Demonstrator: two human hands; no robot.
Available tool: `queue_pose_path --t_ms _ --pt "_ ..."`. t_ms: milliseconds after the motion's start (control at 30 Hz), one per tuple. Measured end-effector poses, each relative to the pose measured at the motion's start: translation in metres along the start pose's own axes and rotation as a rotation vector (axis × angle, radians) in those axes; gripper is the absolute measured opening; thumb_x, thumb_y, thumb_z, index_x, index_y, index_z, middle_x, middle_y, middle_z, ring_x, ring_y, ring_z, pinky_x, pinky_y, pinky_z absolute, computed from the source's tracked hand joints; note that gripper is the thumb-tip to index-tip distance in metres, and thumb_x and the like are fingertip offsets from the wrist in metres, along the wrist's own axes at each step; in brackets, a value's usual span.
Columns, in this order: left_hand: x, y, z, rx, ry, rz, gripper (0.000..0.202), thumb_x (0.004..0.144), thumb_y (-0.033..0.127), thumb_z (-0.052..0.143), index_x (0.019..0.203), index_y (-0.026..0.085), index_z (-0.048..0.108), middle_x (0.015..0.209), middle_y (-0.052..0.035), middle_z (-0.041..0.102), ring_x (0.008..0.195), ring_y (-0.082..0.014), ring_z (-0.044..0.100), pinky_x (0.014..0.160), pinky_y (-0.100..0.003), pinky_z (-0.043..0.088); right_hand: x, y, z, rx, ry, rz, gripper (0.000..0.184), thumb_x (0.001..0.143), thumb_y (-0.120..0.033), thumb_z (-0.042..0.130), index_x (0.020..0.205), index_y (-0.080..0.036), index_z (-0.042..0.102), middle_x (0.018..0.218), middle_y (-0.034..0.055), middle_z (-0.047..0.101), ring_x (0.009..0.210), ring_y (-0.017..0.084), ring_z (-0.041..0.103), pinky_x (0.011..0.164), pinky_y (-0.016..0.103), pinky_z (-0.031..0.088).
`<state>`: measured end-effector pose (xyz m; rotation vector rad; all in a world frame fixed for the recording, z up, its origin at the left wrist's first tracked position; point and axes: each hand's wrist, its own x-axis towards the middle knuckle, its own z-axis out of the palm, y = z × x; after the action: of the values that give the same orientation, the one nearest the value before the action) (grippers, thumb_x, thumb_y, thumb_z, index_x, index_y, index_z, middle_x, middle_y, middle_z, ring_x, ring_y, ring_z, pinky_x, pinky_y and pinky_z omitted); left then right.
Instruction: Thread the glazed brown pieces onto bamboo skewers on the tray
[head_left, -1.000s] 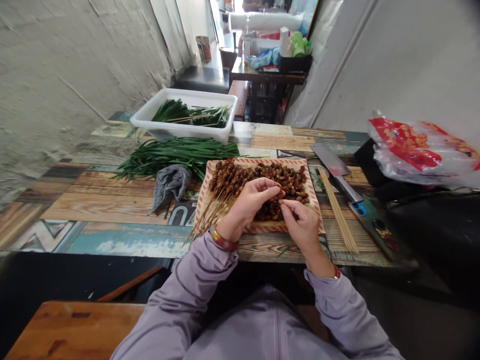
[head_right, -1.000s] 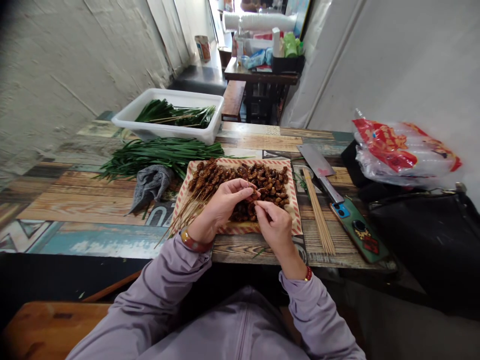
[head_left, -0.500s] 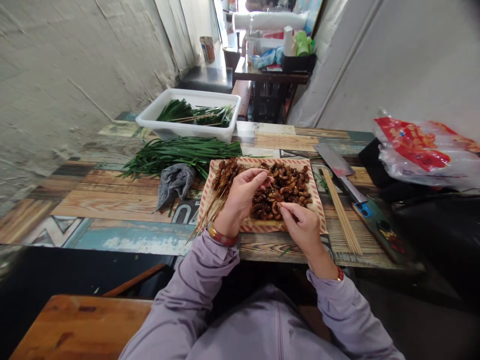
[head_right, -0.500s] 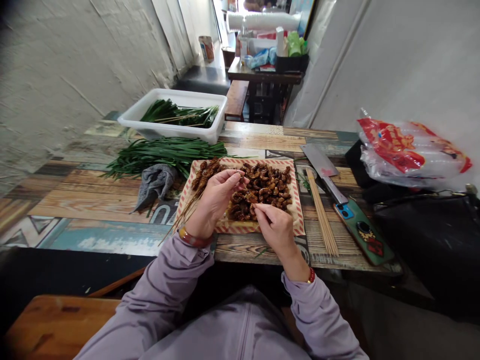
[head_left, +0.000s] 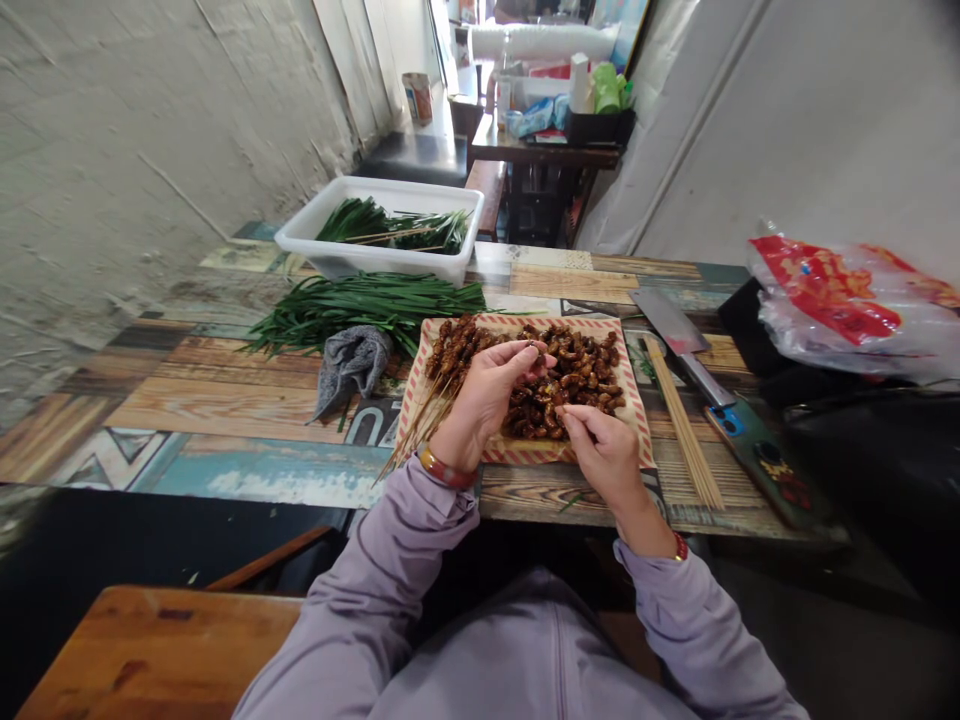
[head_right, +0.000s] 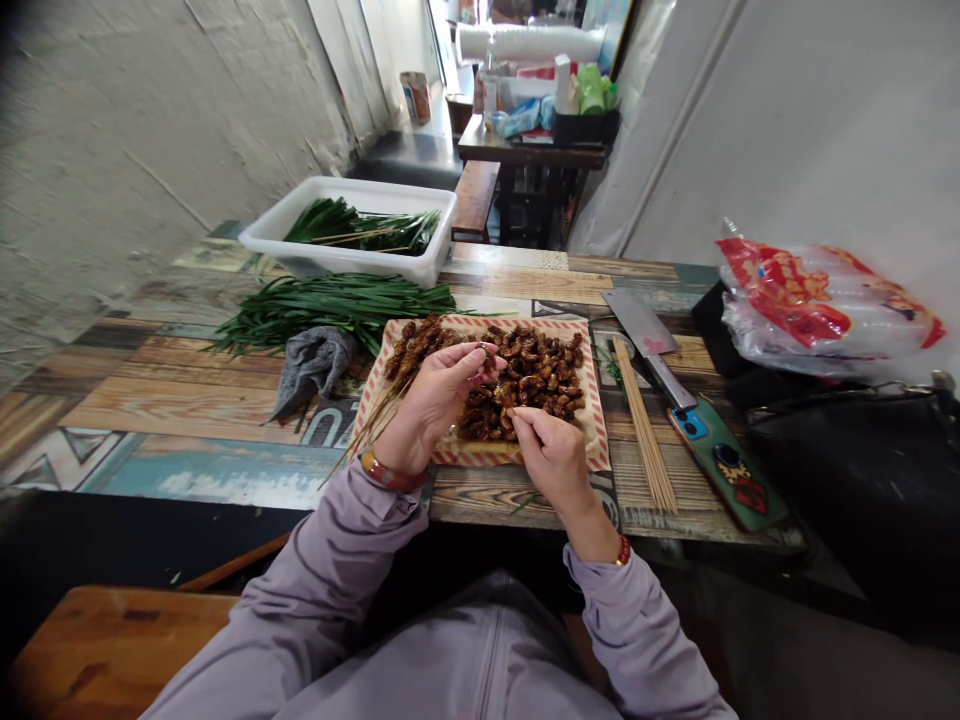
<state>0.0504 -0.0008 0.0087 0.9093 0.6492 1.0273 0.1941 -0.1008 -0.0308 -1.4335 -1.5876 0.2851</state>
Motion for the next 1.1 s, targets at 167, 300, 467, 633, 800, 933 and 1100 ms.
queue_pose_path --t_ms 167,300,467,633,800,933,1100 --pt "-0.001 -0.004 0.003 0.033 -0.009 -0.011 0.026 0.071 0.032 0.075 0.086 0.012 0.073 0.077 -0.007 0.073 0.069 -0.0104 0.061 0.07 -0.022 0.043 0.002 -0.002 0.0 -0.045 0.038 -0.009 0.019 0.091 -0.028 0.052 0.09 -0.024 0.071 0.085 0.0021 0.076 0.075 0.017 0.071 0.068 0.029 0.056" --pt "-0.002 -0.006 0.005 0.053 -0.004 -0.01 0.027 0.071 0.034 0.075 0.087 0.012 0.072 0.079 -0.0075 0.073 0.072 -0.0117 0.062 0.069 -0.022 0.043 0.003 -0.005 0.0 -0.062 0.058 -0.006 0.019 0.09 -0.029 0.053 0.086 -0.023 0.071 0.081 0.0023 0.075 0.069 0.017 0.07 0.064 0.029 0.055" --pt "0.002 -0.002 -0.001 0.056 0.009 0.03 0.035 0.071 0.037 0.074 0.098 0.015 0.07 0.089 -0.0071 0.072 0.075 -0.0112 0.063 0.07 -0.023 0.045 0.003 -0.005 -0.002 -0.087 0.121 0.014 0.019 0.089 -0.03 0.055 0.084 -0.022 0.072 0.078 0.0025 0.075 0.066 0.016 0.068 0.063 0.028 0.053" --pt "0.01 0.007 -0.017 0.06 0.244 0.217 0.032 0.076 0.04 0.07 0.096 0.016 0.067 0.087 -0.0053 0.07 0.07 -0.0097 0.061 0.067 -0.022 0.045 0.001 0.001 -0.005 -0.144 0.279 0.088 0.02 0.088 -0.032 0.057 0.087 -0.02 0.072 0.077 0.0032 0.074 0.062 0.015 0.065 0.061 0.027 0.051" --pt "0.015 0.005 -0.024 0.348 0.348 0.369 0.023 0.079 0.032 0.065 0.097 0.017 0.067 0.09 -0.0044 0.069 0.078 -0.0127 0.061 0.074 -0.024 0.047 0.001 0.004 -0.005 -0.143 0.3 0.068 0.019 0.088 -0.031 0.057 0.088 -0.021 0.072 0.079 0.003 0.075 0.067 0.016 0.068 0.065 0.027 0.053" --pt "0.017 -0.001 -0.024 0.756 0.271 0.462 0.017 0.081 0.026 0.061 0.093 0.017 0.069 0.096 -0.0075 0.069 0.091 -0.0188 0.062 0.084 -0.029 0.046 0.0 0.005 -0.005 -0.14 0.3 0.074 0.019 0.088 -0.033 0.057 0.09 -0.022 0.072 0.082 0.0032 0.076 0.07 0.016 0.069 0.067 0.029 0.054" --pt "0.019 -0.006 -0.016 1.408 0.149 0.54 0.028 0.088 0.02 0.048 0.109 0.016 0.065 0.112 -0.0109 0.067 0.106 -0.0246 0.056 0.096 -0.038 0.039 0.0 0.004 -0.005 -0.162 0.287 0.092 0.022 0.089 -0.035 0.055 0.09 -0.021 0.073 0.083 0.0043 0.076 0.071 0.018 0.07 0.067 0.029 0.054"
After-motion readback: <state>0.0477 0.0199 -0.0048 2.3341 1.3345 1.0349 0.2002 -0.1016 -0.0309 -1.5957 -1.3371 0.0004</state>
